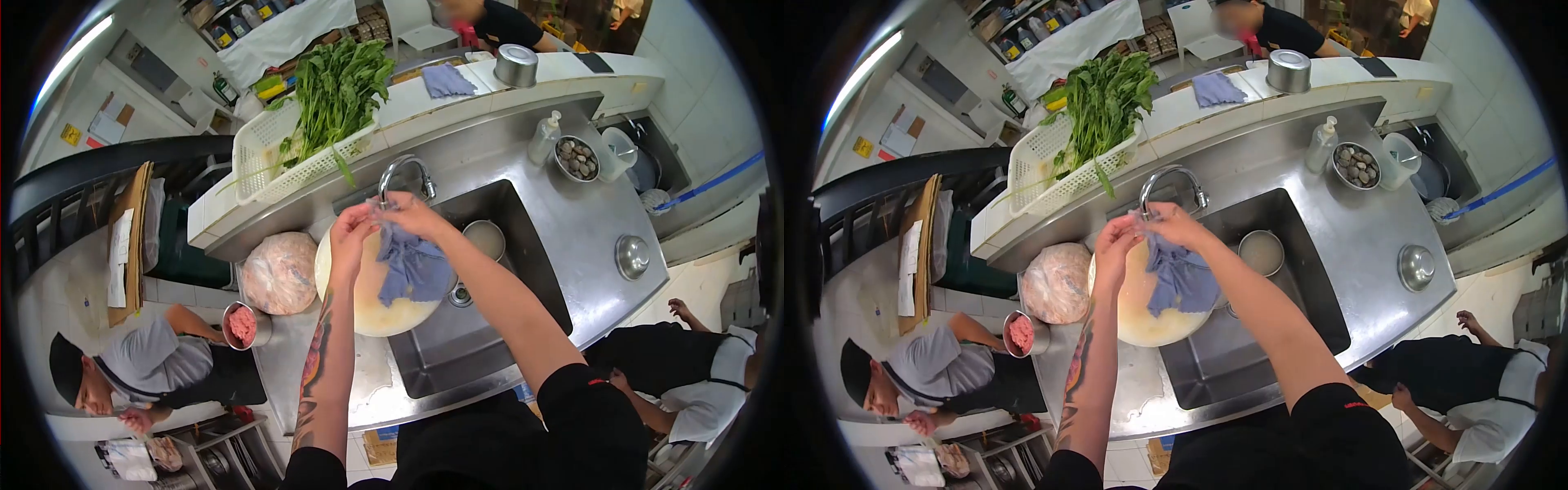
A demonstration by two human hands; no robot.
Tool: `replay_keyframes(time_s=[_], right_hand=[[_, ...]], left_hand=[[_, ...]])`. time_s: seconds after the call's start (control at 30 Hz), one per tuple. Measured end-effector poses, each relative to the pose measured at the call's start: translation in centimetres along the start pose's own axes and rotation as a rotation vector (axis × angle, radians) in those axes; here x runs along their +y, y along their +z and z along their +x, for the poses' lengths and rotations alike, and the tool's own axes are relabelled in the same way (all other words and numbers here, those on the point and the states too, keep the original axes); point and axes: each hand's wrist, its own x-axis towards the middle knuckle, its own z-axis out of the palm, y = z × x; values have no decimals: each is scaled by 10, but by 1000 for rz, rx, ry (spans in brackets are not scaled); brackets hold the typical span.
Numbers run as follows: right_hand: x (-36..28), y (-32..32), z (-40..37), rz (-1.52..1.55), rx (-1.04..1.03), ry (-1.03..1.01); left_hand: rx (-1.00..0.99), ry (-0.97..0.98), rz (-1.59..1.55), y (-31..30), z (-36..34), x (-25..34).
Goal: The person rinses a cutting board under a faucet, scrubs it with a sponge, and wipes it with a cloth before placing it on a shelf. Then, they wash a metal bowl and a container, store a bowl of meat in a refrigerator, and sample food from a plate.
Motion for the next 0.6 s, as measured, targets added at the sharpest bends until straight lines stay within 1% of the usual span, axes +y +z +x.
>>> replay_keyframes(time_s=[0.03, 0.07, 0.13, 0.17, 0.2, 0.23, 0.27, 0.3, 0.33, 0.37, 0.4, 0.43, 0.47, 0.53, 0.57, 0.6], right_hand=[[0, -2, 0, 76, 44, 102], [3, 3, -2, 78, 43, 105], [-6, 25, -12, -370, 291, 225], [-11, 38, -22, -95, 134, 502], [-13, 50, -30, -101, 136, 500], [-13, 62, -38, -346, 222, 218], [-13, 67, -42, -584, 302, -70], [-19, 68, -43, -585, 301, -62], [-31, 68, -40, -513, 280, -70], [-44, 67, -37, -441, 257, -81], [-61, 65, -34, -441, 253, -77], [-81, 63, -31, -209, 236, -95], [-103, 62, -31, 24, 218, -111], [-154, 59, -39, 3, 207, -83], [-174, 57, -43, -17, 203, -58], [-187, 57, -46, -17, 203, -60]], left_hand=[[63, 18, -212, 4, -10, -2], [65, 16, -211, 10, -19, -11], [63, 74, 10, 31, -36, -34], [62, 76, 4, 43, -44, -41], [95, 153, 134, 55, -50, -45], [130, 227, 265, 61, -53, -47], [130, 224, 262, 60, -51, -49], [157, 176, 440, 59, -48, -53], [184, 125, 618, 60, -46, -51], [186, 119, 616, 62, -43, -49], [198, 276, 598, 68, -40, -36], [210, 434, 579, 73, -37, -25], [214, 431, 579, 72, -35, -19], [91, 490, 543, 69, -30, -7], [81, 579, 509, 70, -27, -1], [80, 581, 510, 69, -28, 0]])
